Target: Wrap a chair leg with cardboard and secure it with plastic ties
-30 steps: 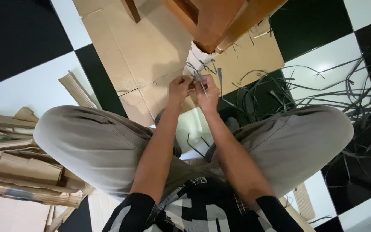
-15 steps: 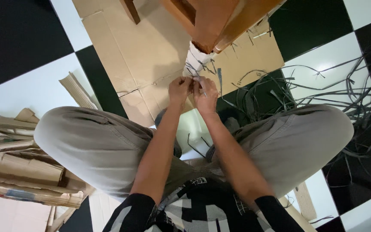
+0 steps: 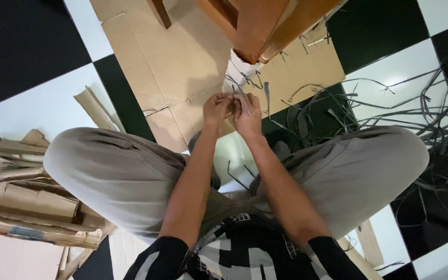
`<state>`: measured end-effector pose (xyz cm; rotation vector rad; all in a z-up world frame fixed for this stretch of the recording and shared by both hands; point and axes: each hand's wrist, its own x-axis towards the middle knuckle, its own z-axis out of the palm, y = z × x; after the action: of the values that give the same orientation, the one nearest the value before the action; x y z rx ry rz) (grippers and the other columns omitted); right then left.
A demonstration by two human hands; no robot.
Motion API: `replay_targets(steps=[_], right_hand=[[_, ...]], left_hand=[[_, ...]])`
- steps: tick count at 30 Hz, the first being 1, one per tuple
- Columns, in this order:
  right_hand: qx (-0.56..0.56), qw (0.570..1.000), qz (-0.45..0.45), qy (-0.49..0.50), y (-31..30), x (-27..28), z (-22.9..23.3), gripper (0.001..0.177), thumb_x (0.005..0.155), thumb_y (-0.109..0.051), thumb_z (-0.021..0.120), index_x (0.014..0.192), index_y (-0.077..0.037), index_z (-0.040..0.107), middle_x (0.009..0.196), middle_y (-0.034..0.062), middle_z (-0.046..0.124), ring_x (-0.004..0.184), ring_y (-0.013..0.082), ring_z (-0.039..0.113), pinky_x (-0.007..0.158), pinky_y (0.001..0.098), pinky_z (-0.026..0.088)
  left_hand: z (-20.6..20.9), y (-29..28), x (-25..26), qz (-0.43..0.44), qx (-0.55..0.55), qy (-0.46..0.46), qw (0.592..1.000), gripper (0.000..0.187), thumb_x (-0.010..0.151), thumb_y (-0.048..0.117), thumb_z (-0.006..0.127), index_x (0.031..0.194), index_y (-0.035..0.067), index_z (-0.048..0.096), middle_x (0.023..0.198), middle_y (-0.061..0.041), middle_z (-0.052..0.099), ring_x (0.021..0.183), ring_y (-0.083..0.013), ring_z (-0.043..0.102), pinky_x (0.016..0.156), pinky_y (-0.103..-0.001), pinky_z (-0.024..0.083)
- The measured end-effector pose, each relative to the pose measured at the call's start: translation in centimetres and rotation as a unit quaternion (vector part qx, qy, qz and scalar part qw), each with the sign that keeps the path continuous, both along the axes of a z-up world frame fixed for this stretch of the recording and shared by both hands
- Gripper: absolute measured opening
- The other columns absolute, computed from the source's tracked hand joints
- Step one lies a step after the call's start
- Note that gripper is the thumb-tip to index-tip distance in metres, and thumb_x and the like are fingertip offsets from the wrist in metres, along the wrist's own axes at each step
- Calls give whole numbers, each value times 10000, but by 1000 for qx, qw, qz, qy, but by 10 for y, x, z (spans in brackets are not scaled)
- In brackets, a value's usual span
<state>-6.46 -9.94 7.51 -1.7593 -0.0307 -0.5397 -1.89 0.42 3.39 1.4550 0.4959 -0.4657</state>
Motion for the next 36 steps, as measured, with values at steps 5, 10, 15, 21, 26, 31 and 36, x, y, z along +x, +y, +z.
replay_targets(steps=[5, 10, 15, 21, 26, 31, 36], right_hand=[[-280, 959, -43, -22, -8, 7, -2, 34, 1014, -62, 618, 1011, -57, 651, 882, 149, 596, 790, 358, 636, 734, 424, 577], [-205, 977, -54, -33, -10, 11, -19, 68, 1002, -85, 687, 1039, -104, 633, 853, 98, 644, 754, 375, 676, 631, 475, 571], [-126, 987, -80, 68, -9, 4, -8, 75, 966, -152, 737, 936, -128, 673, 785, 111, 648, 749, 397, 693, 635, 486, 552], [-141, 978, -98, 114, -25, 3, -15, 100, 928, -87, 751, 980, -154, 700, 789, 115, 672, 793, 383, 710, 686, 449, 581], [-192, 970, -106, 103, -28, 0, -25, 174, 886, -92, 793, 1001, -155, 679, 812, 92, 639, 804, 349, 681, 687, 430, 585], [-212, 971, -85, 68, -32, -2, -17, 195, 910, -33, 747, 1020, -145, 631, 790, 58, 557, 778, 324, 630, 672, 405, 570], [-288, 956, -49, 35, -29, -3, 2, 328, 871, 47, 732, 1016, -140, 504, 803, 30, 450, 729, 281, 543, 719, 318, 520]], left_hand=[[-27, -5, -3, 53, -90, 17, 994, 380, 936, 245, 762, 1221, 6, 688, 1113, -178, 680, 995, -238, 682, 853, -343, 608], [-30, -3, -6, 93, -148, 18, 984, 323, 914, 175, 777, 1178, 2, 705, 943, -149, 710, 845, -220, 707, 808, -368, 614], [-18, -3, -2, 101, -95, 5, 990, 170, 907, 183, 762, 1000, 46, 723, 947, -134, 726, 877, -235, 734, 787, -396, 636], [-38, -3, 14, 110, -33, -36, 993, 232, 927, 268, 763, 988, 47, 728, 894, -89, 724, 820, -176, 717, 732, -357, 634], [-22, -8, 16, 116, -29, -68, 991, 202, 919, 258, 749, 933, 59, 718, 842, -84, 704, 776, -153, 695, 684, -334, 612], [-19, -13, 19, 133, -28, -75, 988, 142, 895, 197, 699, 892, 57, 721, 809, -63, 691, 723, -129, 676, 638, -295, 604], [-21, -15, 25, 142, -20, -97, 985, 145, 916, 154, 683, 901, 12, 703, 763, -107, 682, 677, -154, 673, 608, -307, 594]])
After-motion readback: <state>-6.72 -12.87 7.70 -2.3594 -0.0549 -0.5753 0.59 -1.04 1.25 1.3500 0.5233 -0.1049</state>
